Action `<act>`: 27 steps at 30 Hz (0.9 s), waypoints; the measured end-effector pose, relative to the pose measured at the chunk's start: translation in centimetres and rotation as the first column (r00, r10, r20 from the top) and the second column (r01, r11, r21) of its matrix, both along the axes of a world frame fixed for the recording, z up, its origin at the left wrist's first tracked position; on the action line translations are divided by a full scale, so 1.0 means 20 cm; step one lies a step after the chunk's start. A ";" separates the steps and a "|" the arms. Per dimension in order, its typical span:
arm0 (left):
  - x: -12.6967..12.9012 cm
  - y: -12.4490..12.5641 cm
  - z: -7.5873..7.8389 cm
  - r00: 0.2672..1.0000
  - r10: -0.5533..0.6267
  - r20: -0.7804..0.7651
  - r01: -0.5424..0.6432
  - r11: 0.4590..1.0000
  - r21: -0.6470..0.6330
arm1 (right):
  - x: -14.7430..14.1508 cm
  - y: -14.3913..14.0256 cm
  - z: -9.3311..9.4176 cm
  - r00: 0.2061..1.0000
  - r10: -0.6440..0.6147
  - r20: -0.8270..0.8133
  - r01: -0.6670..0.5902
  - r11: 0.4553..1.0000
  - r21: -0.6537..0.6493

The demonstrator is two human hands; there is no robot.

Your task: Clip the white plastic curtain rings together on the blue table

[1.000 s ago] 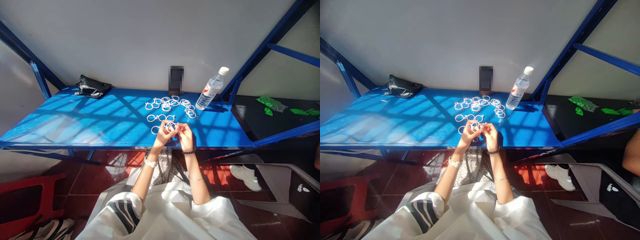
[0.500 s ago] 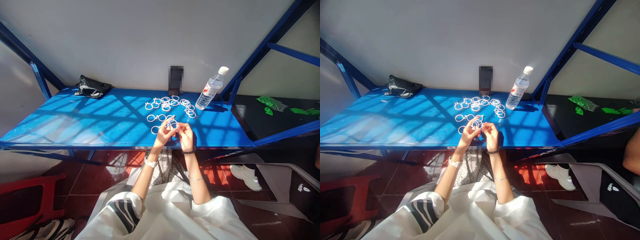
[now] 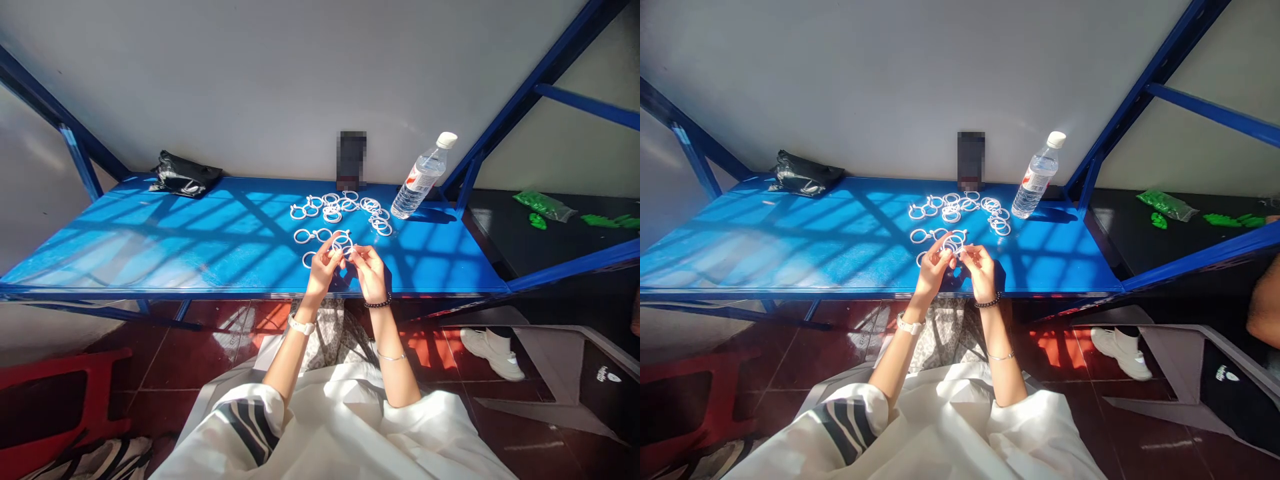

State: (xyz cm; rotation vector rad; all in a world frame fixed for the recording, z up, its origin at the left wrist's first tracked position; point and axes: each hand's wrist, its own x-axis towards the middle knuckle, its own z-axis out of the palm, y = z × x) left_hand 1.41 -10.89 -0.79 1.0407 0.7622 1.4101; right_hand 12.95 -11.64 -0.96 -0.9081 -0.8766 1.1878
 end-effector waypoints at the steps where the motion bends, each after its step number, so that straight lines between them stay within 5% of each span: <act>1: 0.00 0.00 0.00 1.000 -0.003 0.007 0.003 1.000 -0.001 | 0.00 0.00 0.00 1.000 0.009 -0.009 -0.009 1.000 -0.001; 15: 0.00 -0.01 0.02 0.999 0.033 -0.012 -0.032 0.999 0.018 | -0.01 -0.03 0.05 0.979 0.200 0.048 -0.203 0.977 0.064; 27: 0.00 -0.01 0.01 0.999 -0.005 -0.048 0.006 1.000 0.020 | -0.01 -0.01 0.05 0.981 0.196 0.006 -0.196 0.980 0.031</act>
